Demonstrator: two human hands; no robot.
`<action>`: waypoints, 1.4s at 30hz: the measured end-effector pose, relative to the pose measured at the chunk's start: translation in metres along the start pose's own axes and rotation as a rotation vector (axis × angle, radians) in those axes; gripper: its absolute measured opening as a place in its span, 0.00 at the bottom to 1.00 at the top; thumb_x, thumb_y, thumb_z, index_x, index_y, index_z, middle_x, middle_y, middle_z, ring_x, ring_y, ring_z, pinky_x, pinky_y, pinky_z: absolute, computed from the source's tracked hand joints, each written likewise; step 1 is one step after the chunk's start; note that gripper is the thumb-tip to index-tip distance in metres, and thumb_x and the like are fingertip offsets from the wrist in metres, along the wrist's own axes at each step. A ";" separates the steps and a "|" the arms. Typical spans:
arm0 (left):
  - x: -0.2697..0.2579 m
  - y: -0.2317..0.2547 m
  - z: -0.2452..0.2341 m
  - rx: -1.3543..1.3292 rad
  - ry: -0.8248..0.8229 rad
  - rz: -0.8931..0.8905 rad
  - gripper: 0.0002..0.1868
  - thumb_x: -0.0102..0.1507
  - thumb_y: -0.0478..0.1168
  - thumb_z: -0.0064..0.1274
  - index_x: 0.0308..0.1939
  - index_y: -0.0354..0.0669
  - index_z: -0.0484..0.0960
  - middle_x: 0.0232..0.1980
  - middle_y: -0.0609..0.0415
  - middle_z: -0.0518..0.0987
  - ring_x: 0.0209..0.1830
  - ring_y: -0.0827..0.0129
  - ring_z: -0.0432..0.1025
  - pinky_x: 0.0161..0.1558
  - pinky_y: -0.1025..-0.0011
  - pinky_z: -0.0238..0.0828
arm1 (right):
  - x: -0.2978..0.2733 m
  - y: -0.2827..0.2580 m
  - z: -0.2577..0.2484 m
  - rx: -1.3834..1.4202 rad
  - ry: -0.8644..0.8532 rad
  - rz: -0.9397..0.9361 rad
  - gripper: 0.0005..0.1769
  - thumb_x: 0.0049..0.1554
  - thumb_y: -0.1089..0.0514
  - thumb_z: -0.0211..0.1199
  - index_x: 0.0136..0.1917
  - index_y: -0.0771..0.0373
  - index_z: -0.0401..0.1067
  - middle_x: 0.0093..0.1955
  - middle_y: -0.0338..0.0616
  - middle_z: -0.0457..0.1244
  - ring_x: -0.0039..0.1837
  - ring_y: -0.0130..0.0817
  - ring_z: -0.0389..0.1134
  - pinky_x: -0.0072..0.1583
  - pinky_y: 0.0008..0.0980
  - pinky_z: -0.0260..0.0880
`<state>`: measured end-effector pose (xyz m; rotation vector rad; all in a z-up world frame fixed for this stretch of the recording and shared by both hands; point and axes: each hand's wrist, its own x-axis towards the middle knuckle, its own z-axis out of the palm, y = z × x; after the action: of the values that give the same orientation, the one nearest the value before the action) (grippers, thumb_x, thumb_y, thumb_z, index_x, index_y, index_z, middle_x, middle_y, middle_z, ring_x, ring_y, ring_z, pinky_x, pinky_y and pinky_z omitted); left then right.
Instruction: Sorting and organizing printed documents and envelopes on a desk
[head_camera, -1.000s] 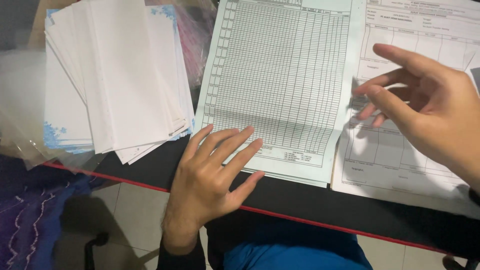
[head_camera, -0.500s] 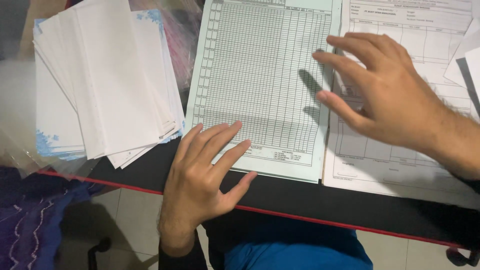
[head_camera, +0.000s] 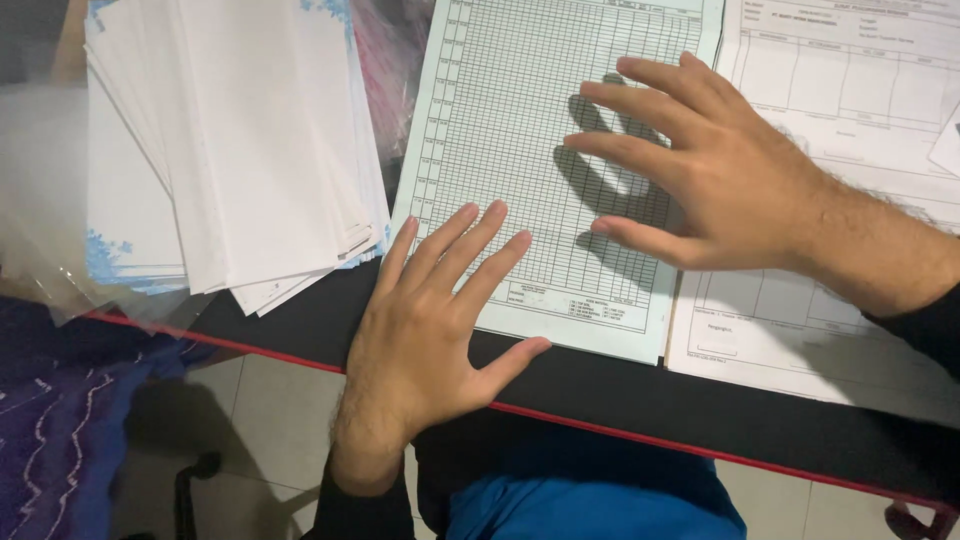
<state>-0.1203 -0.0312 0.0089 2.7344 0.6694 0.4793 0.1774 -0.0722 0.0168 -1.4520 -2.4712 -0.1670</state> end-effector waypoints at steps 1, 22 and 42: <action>0.000 0.000 0.000 -0.002 0.001 0.000 0.41 0.62 0.63 0.61 0.73 0.50 0.71 0.78 0.50 0.67 0.79 0.56 0.60 0.77 0.43 0.50 | 0.002 0.000 0.001 0.004 0.015 -0.036 0.38 0.59 0.34 0.60 0.73 0.61 0.70 0.75 0.60 0.62 0.76 0.61 0.60 0.71 0.59 0.63; 0.000 -0.002 0.001 -0.002 0.002 -0.012 0.39 0.62 0.65 0.60 0.72 0.52 0.72 0.78 0.52 0.67 0.79 0.57 0.60 0.77 0.41 0.51 | 0.022 0.029 0.013 0.114 -0.181 0.073 0.80 0.40 0.14 0.61 0.80 0.81 0.47 0.83 0.70 0.45 0.83 0.61 0.45 0.79 0.54 0.45; -0.004 0.021 0.008 -0.058 0.080 0.010 0.19 0.66 0.42 0.54 0.60 0.42 0.82 0.73 0.46 0.72 0.75 0.52 0.64 0.74 0.43 0.54 | 0.048 0.024 -0.002 -0.243 -0.448 0.171 0.87 0.24 -0.02 0.55 0.87 0.42 0.45 0.80 0.72 0.45 0.73 0.64 0.56 0.61 0.59 0.71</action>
<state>-0.1125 -0.0526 0.0076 2.6777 0.6511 0.6032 0.1764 -0.0210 0.0312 -1.9808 -2.7238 -0.1212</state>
